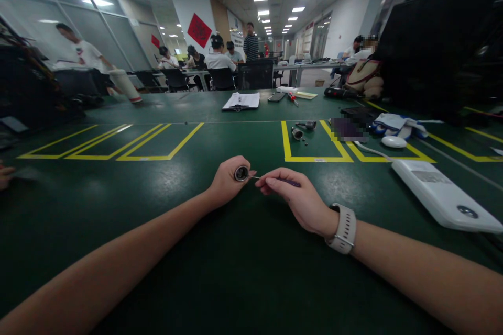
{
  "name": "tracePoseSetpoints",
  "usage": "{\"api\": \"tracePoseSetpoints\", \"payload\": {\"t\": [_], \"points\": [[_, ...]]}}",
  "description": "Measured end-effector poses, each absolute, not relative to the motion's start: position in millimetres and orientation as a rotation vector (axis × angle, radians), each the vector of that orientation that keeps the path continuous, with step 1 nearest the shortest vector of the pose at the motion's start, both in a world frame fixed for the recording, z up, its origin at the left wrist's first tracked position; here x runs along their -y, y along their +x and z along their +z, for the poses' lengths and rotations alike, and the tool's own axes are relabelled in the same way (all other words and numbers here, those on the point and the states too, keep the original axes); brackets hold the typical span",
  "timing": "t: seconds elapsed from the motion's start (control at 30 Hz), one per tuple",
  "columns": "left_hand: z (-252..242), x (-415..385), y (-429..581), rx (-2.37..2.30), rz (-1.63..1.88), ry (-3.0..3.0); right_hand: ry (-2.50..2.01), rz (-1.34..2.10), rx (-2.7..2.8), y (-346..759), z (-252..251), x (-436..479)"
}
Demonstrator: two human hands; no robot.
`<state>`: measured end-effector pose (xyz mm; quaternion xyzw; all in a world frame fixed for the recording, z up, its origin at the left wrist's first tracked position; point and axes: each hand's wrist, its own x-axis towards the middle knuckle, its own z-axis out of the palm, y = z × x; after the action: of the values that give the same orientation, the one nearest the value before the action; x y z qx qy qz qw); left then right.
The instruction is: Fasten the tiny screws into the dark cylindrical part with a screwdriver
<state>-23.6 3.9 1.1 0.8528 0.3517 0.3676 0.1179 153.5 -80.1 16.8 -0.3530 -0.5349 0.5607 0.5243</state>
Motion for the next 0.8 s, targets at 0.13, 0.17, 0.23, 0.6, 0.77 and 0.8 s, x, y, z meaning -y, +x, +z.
{"api": "tracePoseSetpoints", "payload": {"t": [0.13,0.17,0.23,0.6,0.77,0.8], "points": [[2.8,-3.6,-23.8,-0.97,1.039,2.477,-0.741,1.557,1.018,154.3,12.8,76.7],[3.1,-3.8,-23.8,-0.957,1.035,2.475,-0.733,1.574,1.001,154.4,11.8,76.0],[3.2,-4.4,-23.8,-0.936,1.031,2.465,-0.726,1.588,0.992,154.3,10.6,75.0],[1.2,-4.3,-24.0,-1.082,0.996,2.625,-0.927,1.271,1.34,151.0,12.4,84.1],[2.1,-3.7,-23.5,-1.021,0.928,2.755,-0.866,1.417,1.18,149.5,9.6,82.3],[1.8,-4.0,-23.6,-1.004,0.943,2.748,-0.842,1.465,1.117,149.4,10.0,81.3]]}}
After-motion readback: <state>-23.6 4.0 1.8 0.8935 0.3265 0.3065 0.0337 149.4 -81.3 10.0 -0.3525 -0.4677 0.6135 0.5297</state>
